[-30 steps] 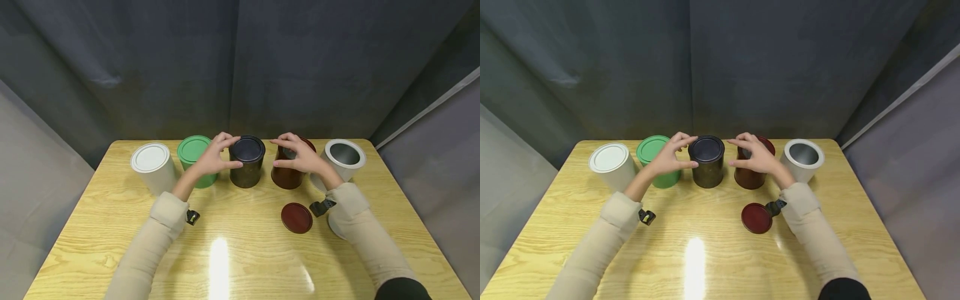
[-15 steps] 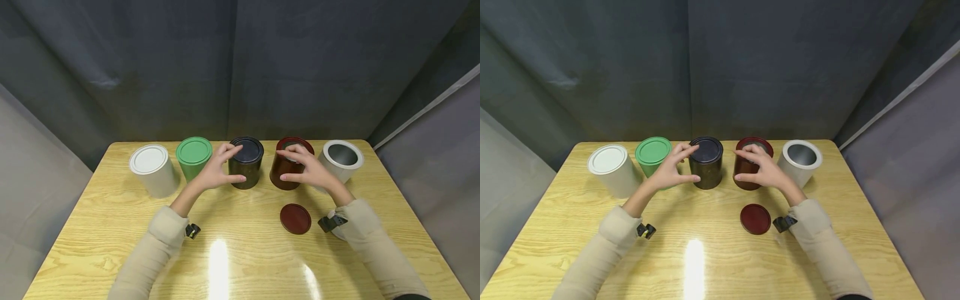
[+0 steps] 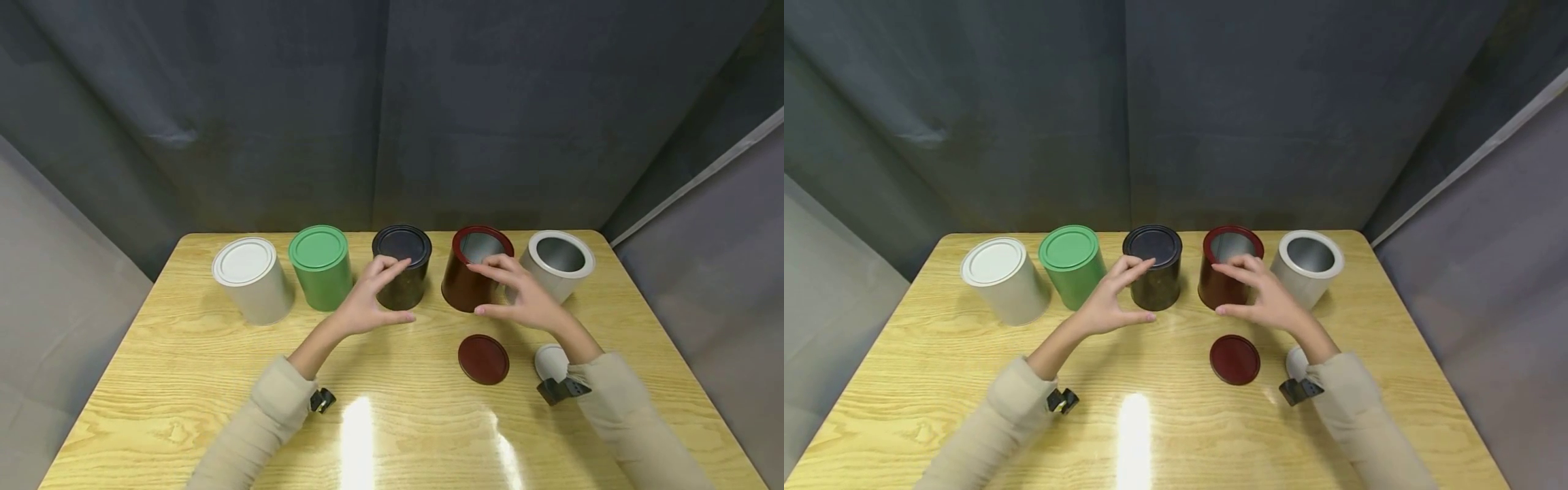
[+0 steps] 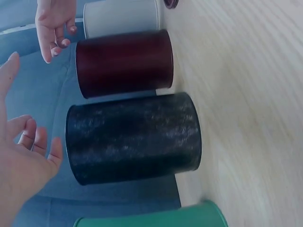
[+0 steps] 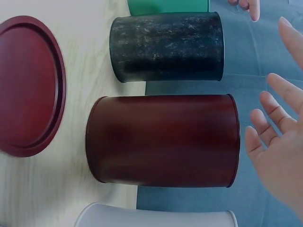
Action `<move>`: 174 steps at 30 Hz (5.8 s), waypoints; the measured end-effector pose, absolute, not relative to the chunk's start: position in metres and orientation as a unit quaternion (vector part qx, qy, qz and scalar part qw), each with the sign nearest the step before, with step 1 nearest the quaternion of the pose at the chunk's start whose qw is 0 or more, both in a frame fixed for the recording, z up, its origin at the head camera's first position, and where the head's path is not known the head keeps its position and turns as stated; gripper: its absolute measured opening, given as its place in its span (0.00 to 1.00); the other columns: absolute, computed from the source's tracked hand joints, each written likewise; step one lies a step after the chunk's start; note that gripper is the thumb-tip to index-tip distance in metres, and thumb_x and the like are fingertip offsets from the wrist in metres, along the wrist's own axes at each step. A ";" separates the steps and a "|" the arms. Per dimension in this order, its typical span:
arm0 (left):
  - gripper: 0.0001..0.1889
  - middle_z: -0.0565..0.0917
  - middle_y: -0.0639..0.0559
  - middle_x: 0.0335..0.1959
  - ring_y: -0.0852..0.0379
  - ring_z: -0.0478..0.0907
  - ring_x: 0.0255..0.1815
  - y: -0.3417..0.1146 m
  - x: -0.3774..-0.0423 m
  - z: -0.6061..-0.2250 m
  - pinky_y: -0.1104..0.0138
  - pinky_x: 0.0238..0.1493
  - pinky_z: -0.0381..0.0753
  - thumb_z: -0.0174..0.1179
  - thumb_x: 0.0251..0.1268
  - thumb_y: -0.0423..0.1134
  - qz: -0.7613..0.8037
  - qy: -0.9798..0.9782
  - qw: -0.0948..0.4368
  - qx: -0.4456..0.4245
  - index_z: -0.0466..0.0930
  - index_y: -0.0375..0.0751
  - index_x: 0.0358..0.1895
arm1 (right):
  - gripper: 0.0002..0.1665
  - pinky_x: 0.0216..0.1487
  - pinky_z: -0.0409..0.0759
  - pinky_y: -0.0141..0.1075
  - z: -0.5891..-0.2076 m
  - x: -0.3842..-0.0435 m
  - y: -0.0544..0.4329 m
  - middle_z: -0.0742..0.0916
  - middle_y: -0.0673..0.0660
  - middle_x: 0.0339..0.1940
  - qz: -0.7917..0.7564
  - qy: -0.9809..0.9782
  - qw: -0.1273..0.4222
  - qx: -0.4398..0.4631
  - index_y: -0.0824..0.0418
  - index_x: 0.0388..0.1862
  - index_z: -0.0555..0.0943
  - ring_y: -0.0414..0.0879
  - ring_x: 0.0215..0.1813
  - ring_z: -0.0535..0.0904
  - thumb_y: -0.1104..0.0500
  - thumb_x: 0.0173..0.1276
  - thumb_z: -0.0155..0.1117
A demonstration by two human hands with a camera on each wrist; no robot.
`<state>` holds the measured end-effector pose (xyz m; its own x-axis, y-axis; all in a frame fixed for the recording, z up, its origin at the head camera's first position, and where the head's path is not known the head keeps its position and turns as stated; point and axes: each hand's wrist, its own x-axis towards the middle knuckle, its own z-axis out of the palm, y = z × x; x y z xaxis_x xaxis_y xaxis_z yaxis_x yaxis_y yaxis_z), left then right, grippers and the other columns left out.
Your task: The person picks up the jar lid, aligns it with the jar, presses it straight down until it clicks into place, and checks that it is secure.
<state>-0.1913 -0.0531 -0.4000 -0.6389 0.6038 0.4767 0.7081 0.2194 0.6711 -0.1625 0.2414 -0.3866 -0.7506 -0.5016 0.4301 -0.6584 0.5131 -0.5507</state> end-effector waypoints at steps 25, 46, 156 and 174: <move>0.42 0.67 0.48 0.51 0.53 0.60 0.53 -0.019 -0.173 -0.440 0.62 0.53 0.64 0.74 0.40 0.42 -0.421 -0.794 -0.035 -0.437 0.66 0.34 0.63 | 0.39 0.48 0.67 0.39 -0.432 -0.125 0.268 0.73 0.50 0.53 0.353 -0.894 0.026 0.275 0.59 0.59 0.74 0.41 0.53 0.64 0.56 0.45 0.76; 0.49 0.62 0.51 0.58 0.54 0.57 0.58 0.014 -0.171 -0.473 0.68 0.54 0.62 0.72 0.41 0.50 -0.333 -0.812 -0.114 -0.466 0.56 0.42 0.69 | 0.49 0.50 0.60 0.55 -0.481 -0.118 0.294 0.70 0.56 0.56 0.347 -0.892 -0.052 0.284 0.69 0.61 0.69 0.51 0.58 0.58 0.50 0.41 0.77; 0.42 0.65 0.57 0.54 0.61 0.59 0.52 0.049 -0.176 -0.495 0.70 0.47 0.59 0.62 0.50 0.60 -0.184 -0.853 -0.153 -0.464 0.61 0.46 0.67 | 0.51 0.49 0.65 0.44 -0.493 -0.118 0.288 0.77 0.51 0.45 0.329 -0.903 -0.051 0.271 0.68 0.60 0.71 0.43 0.50 0.66 0.45 0.37 0.77; 0.41 0.66 0.55 0.54 0.61 0.59 0.54 0.037 -0.176 -0.487 0.69 0.51 0.59 0.66 0.48 0.54 -0.286 -0.823 -0.141 -0.470 0.62 0.44 0.66 | 0.47 0.52 0.67 0.35 -0.468 -0.115 0.279 0.76 0.56 0.45 0.393 -0.869 -0.062 0.295 0.71 0.60 0.69 0.47 0.50 0.69 0.60 0.39 0.78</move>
